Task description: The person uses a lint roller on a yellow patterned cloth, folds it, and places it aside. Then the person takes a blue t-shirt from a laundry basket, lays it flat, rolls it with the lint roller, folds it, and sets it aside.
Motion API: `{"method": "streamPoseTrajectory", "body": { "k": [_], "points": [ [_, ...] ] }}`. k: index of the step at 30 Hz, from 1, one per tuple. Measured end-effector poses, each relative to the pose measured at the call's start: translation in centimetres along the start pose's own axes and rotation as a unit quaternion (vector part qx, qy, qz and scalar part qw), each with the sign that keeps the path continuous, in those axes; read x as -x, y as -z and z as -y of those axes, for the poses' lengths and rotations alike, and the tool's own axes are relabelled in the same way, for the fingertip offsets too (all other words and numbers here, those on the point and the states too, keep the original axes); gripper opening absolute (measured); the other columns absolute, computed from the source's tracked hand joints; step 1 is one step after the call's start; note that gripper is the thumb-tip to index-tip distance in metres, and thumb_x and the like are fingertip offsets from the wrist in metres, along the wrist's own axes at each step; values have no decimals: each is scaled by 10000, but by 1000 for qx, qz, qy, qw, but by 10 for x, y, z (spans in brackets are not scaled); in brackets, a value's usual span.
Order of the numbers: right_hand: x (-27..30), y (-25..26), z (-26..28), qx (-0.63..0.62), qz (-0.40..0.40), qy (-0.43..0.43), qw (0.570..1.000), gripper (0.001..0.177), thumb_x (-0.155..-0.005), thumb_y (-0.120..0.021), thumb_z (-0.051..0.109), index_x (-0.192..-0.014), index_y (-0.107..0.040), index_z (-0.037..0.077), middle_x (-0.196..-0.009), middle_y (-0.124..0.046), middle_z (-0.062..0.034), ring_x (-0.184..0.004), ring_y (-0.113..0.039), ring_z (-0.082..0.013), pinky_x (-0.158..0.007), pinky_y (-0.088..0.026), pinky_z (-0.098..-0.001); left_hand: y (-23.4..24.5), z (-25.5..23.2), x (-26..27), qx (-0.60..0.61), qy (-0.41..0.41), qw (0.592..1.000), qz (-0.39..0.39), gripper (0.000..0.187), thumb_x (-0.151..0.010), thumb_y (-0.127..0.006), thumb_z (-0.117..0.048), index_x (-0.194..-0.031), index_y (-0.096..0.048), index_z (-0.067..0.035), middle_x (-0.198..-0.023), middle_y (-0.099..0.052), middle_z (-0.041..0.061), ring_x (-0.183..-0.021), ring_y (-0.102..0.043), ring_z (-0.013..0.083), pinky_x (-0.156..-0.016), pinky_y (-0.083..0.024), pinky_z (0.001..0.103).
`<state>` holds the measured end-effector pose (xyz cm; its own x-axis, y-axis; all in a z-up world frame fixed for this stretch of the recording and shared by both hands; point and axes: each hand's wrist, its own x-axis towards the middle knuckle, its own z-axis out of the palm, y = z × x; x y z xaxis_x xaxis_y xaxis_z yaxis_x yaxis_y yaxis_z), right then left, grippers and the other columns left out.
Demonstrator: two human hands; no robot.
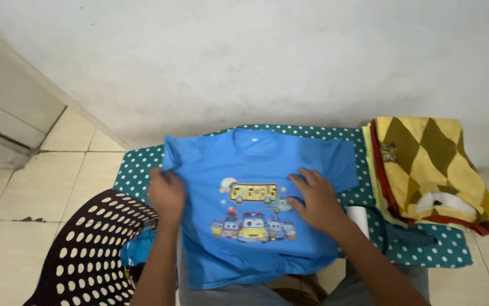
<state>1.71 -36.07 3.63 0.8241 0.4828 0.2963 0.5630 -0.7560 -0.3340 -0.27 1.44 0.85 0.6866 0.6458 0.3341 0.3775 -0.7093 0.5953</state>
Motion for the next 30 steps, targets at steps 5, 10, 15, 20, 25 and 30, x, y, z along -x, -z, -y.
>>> {"method": "streamPoseTrajectory", "body": {
  "k": [5,10,15,20,25,30],
  "points": [
    [31,37,25,15,-33,-28,999,390,-806,-727,248,-1157,-711,77,-1299,-625,-167,-1206,-575,-371,-980,-421,-545,51,0,20,39,-59,995,-76,284,-1041,-594,-193,-1152,-578,68,-1005,-664,267,-884,-663,418,-757,-519,484],
    [71,64,44,-130,-17,-191,973,221,-881,-691,196,-1057,-705,62,-1057,-704,-126,-965,-683,-272,-833,-547,-395,75,-44,97,162,-79,972,150,177,-967,-638,-210,-950,-687,-41,-847,-697,139,-752,-681,276,-693,-525,381],
    [102,34,73,-291,245,-167,909,331,-902,-678,325,-1114,-718,73,-1053,-745,-113,-962,-722,-257,-847,-567,-395,57,-59,159,18,-123,739,662,348,-931,-650,-409,-1003,-753,-84,-992,-743,165,-908,-697,294,-821,-537,419],
    [118,-2,64,-116,245,-14,962,640,-895,-729,396,-1346,-619,-44,-1370,-523,-368,-1281,-489,-586,-1008,-385,-599,43,-29,143,-281,-165,816,477,466,-862,-642,-507,-1167,-752,-173,-1271,-672,137,-1305,-511,397,-1102,-272,616],
    [127,13,58,-170,382,-126,900,527,-966,-649,426,-1324,-598,42,-1375,-588,-187,-1260,-559,-341,-1047,-446,-419,76,-29,119,-286,-105,811,500,468,-874,-672,-483,-1158,-737,-116,-1299,-634,183,-1250,-557,371,-1037,-317,621],
    [121,99,48,-248,231,-326,883,276,-879,-646,149,-1141,-735,153,-1028,-717,-42,-921,-720,-202,-815,-624,-330,112,-75,119,-16,-53,788,613,376,-948,-645,-392,-999,-717,-26,-924,-757,212,-881,-740,344,-817,-563,434]
  ]
}}
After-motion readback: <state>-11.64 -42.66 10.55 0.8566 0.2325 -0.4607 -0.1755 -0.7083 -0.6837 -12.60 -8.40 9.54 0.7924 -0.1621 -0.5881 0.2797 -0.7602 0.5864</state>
